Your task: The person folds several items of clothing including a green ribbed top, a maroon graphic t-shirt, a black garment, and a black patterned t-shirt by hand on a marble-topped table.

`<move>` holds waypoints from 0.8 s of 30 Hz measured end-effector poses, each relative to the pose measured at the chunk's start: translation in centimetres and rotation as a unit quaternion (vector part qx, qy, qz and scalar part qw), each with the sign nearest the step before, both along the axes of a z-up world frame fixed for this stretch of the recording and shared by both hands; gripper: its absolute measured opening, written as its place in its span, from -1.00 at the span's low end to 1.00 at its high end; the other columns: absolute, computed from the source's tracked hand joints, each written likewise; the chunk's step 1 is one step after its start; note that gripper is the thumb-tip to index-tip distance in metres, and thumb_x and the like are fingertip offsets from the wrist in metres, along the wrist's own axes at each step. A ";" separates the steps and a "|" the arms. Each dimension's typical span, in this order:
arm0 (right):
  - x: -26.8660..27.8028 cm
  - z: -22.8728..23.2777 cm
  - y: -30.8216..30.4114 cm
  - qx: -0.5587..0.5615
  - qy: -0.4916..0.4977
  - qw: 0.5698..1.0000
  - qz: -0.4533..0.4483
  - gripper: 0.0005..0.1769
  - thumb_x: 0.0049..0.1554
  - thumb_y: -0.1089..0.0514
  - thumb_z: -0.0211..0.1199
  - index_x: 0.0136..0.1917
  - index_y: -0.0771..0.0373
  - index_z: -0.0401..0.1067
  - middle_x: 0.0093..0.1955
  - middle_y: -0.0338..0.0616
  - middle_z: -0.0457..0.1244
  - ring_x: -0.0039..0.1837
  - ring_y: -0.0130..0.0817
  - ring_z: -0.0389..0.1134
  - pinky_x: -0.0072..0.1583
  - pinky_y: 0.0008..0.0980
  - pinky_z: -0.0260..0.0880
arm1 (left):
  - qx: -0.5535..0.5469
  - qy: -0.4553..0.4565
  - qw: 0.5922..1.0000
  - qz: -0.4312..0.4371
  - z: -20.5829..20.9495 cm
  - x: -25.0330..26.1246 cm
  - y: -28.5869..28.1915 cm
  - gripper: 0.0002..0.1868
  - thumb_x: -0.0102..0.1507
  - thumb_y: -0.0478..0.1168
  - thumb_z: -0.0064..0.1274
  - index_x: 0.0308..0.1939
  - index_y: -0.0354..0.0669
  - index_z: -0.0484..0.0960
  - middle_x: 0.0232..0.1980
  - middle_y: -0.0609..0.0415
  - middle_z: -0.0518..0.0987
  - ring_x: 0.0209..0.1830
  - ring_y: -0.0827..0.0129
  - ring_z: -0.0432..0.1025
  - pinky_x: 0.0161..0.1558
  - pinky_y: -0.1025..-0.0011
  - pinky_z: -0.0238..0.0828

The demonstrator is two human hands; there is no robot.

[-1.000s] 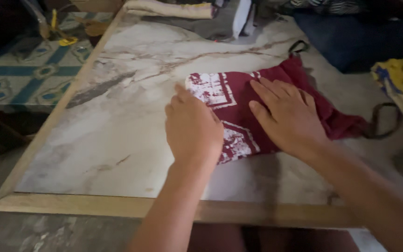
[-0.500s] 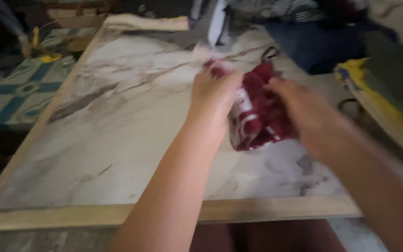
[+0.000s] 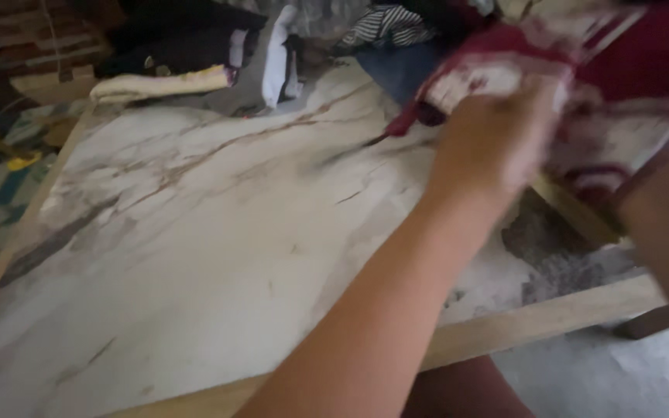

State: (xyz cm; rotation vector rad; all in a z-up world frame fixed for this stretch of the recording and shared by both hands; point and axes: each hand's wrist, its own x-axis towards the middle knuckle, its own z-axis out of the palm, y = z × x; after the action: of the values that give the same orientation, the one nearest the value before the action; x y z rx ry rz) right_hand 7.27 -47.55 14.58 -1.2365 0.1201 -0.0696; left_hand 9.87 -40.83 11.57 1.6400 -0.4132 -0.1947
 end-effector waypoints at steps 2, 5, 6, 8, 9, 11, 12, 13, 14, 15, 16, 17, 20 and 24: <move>0.3 0.5 -2.1 0.025 -0.013 1.000 -0.008 -0.54 0.29 -0.03 -0.04 0.32 0.26 0.33 0.31 0.12 0.28 0.21 -0.06 0.34 0.19 -0.01 0.24 | 0.020 0.094 0.995 0.025 -0.3 2.0 -0.5 -0.10 0.32 0.37 -0.16 -0.15 -0.58 0.75 -0.28 -0.36 0.71 -0.32 -0.02 0.61 -0.21 0.01 0.58; 0.5 0.5 -5.9 0.068 -0.025 0.997 -0.022 -0.53 0.30 -0.02 -0.07 0.34 0.29 0.31 0.34 0.14 0.27 0.25 -0.05 0.34 0.23 0.00 0.23 | -0.220 0.293 0.925 -0.096 -1.6 7.0 -3.0 -0.07 0.20 0.53 -0.12 0.05 -0.38 0.52 -0.16 -0.18 0.56 -0.24 -0.07 0.54 -0.07 0.05 0.53; 0.4 0.5 -7.4 0.082 -0.029 0.996 -0.031 -0.53 0.30 -0.01 -0.07 0.35 0.29 0.30 0.35 0.15 0.26 0.26 -0.04 0.34 0.24 0.00 0.22 | -0.323 0.280 0.887 -0.172 -1.7 9.6 -4.4 -0.01 0.15 0.60 -0.17 0.09 -0.33 0.48 -0.05 -0.17 0.58 -0.11 -0.03 0.53 -0.02 0.05 0.50; 0.0 0.4 -10.5 0.108 -0.037 0.993 -0.043 -0.52 0.31 -0.01 -0.09 0.36 0.31 0.28 0.37 0.16 0.26 0.29 -0.04 0.34 0.27 0.01 0.21 | -0.462 0.232 0.802 -0.299 -1.4 15.7 -7.2 -0.10 0.19 0.55 -0.12 0.16 -0.19 0.46 0.11 -0.12 0.58 0.08 -0.01 0.49 0.06 -0.01 0.45; -0.1 0.4 -11.9 0.120 -0.042 0.991 -0.050 -0.51 0.31 0.00 -0.10 0.37 0.32 0.28 0.38 0.16 0.25 0.30 -0.03 0.34 0.28 0.01 0.21 | -0.502 0.199 0.765 -0.351 -0.9 18.7 -8.9 -0.26 0.27 0.43 -0.02 0.19 -0.11 0.48 0.16 -0.09 0.55 0.14 -0.02 0.46 0.10 -0.07 0.43; -0.2 0.3 -14.1 0.147 -0.049 0.987 -0.051 -0.51 0.32 0.01 -0.11 0.38 0.34 0.26 0.41 0.18 0.25 0.33 -0.03 0.34 0.31 0.01 0.20 | -0.562 0.153 0.773 -0.251 0.4 23.7 -13.1 -0.40 0.30 0.20 -0.01 0.09 -0.29 0.48 0.09 -0.26 0.58 0.08 -0.10 0.51 0.12 -0.16 0.50; -0.4 0.3 -15.2 0.157 -0.051 0.985 -0.054 -0.50 0.32 0.01 -0.12 0.39 0.35 0.25 0.42 0.18 0.24 0.35 -0.02 0.34 0.32 0.02 0.20 | -0.563 0.156 0.770 -0.257 -0.3 25.0 -14.4 -0.40 0.30 0.20 -0.01 0.09 -0.29 0.48 0.09 -0.26 0.58 0.08 -0.10 0.51 0.12 -0.16 0.50; -0.6 0.3 -16.2 0.166 -0.053 0.983 -0.052 -0.50 0.32 0.02 -0.13 0.40 0.35 0.25 0.43 0.19 0.24 0.36 -0.02 0.34 0.33 0.02 0.19 | -0.539 0.165 0.792 -0.232 -1.0 26.1 -15.1 -0.54 0.32 0.07 0.02 0.05 -0.27 0.51 0.06 -0.22 0.59 0.04 -0.09 0.51 0.12 -0.16 0.50; -0.8 0.4 -17.1 0.177 -0.057 0.981 -0.052 -0.50 0.33 0.02 -0.14 0.40 0.36 0.24 0.44 0.19 0.24 0.37 -0.02 0.34 0.35 0.02 0.19 | -0.515 0.172 0.814 -0.207 -1.2 26.9 -15.6 -0.68 0.33 -0.07 0.05 0.00 -0.25 0.55 0.02 -0.19 0.60 -0.01 -0.09 0.51 0.12 -0.16 0.49; -1.2 0.5 -17.9 0.188 -0.063 0.979 -0.052 -0.49 0.33 0.03 -0.14 0.41 0.37 0.23 0.45 0.20 0.23 0.39 -0.01 0.34 0.36 0.02 0.18 | -0.516 0.173 0.811 -0.212 -1.8 27.0 -15.8 -0.68 0.33 -0.07 0.05 0.00 -0.25 0.55 0.02 -0.19 0.60 -0.01 -0.09 0.51 0.12 -0.16 0.49; -1.8 0.3 -18.8 0.202 -0.064 0.976 -0.048 -0.49 0.33 0.03 -0.15 0.42 0.38 0.22 0.46 0.21 0.23 0.40 -0.01 0.34 0.37 0.03 0.18 | -0.473 0.256 0.831 -0.146 -3.3 26.1 -15.7 -0.73 0.33 -0.09 0.04 -0.03 -0.21 0.54 -0.01 -0.13 0.61 -0.01 -0.04 0.50 0.15 -0.15 0.48; -2.5 0.2 -19.6 0.216 -0.066 0.973 -0.046 -0.48 0.34 0.04 -0.16 0.42 0.39 0.22 0.47 0.21 0.23 0.42 -0.01 0.34 0.39 0.03 0.17 | -0.422 0.334 0.839 -0.078 -4.5 24.9 -15.6 -0.79 0.33 -0.12 0.03 -0.07 -0.18 0.54 -0.05 -0.07 0.63 -0.02 0.01 0.48 0.18 -0.14 0.47; -4.1 0.0 -21.4 0.148 -0.061 0.982 -0.099 -0.47 0.34 0.05 -0.18 0.44 0.41 0.19 0.50 0.23 0.22 0.46 0.01 0.34 0.42 0.03 0.16 | -0.424 0.374 0.813 -0.142 -5.6 21.2 -14.8 -0.72 0.31 -0.16 -0.08 -0.08 -0.32 0.59 -0.01 -0.21 0.65 0.00 -0.03 0.55 0.17 -0.07 0.50; -4.2 -1.2 -23.7 -0.115 0.020 0.974 -0.194 -0.57 0.35 0.16 0.01 0.40 0.42 0.14 0.37 0.04 0.25 0.44 -0.22 0.34 0.41 -0.19 0.30 | -0.438 0.385 0.802 -0.134 -3.2 18.9 -15.0 -0.70 0.32 -0.15 -0.11 -0.09 -0.36 0.56 -0.03 -0.27 0.64 0.00 -0.07 0.56 0.12 -0.13 0.53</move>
State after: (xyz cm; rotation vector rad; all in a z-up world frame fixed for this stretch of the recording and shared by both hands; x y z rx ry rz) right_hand 3.10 -71.28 13.39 -1.4312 0.3979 -0.4077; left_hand 28.74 -55.81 8.32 0.4853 -0.0560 -0.7354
